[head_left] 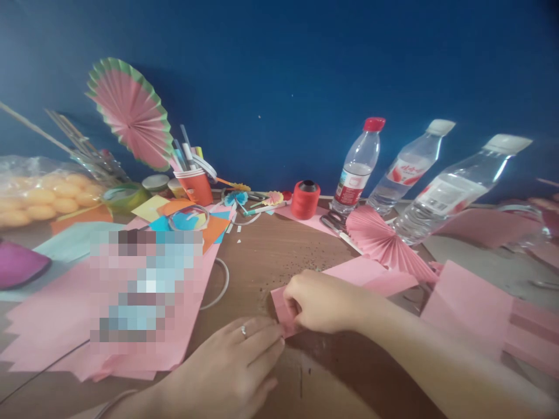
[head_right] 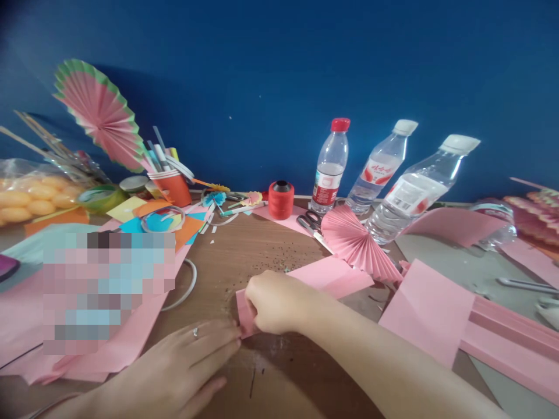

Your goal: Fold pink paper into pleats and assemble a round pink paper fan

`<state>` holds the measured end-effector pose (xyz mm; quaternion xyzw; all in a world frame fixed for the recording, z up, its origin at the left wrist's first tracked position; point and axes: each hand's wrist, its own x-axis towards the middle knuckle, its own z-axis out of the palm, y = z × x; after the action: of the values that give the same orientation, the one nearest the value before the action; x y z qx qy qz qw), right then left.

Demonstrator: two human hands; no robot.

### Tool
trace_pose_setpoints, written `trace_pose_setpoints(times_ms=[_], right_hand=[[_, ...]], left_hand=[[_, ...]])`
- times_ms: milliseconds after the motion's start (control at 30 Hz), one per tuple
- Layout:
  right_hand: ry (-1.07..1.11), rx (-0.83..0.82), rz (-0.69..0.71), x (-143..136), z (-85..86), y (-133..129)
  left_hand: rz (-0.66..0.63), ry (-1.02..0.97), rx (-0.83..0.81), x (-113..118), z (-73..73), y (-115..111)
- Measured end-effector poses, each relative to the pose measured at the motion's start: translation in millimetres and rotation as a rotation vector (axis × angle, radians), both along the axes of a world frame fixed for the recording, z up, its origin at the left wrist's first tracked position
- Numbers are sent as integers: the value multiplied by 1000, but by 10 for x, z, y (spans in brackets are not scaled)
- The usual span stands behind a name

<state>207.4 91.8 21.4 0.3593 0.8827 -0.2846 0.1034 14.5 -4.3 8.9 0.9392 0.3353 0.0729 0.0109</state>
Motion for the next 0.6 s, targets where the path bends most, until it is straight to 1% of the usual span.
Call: trace_pose_setpoints(times_ms=[100, 167, 267, 367, 467, 600], right_hand=[[16, 19, 0, -10, -2, -12], [62, 10, -24, -35, -7, -26], [166, -27, -114, -94, -26, -46], [233, -27, -223, -97, -52, -54], [206, 16, -292, 55, -62, -40], [117, 41, -352, 427, -31, -23]], left_hand=[[1, -10, 21, -8, -45, -15], [4, 0, 43, -21, -84, -6], [42, 10, 93, -47, -114, 41], [91, 67, 101, -81, -94, 89], [95, 144, 69, -106, -53, 98], [87, 186, 82, -101, -40, 85]])
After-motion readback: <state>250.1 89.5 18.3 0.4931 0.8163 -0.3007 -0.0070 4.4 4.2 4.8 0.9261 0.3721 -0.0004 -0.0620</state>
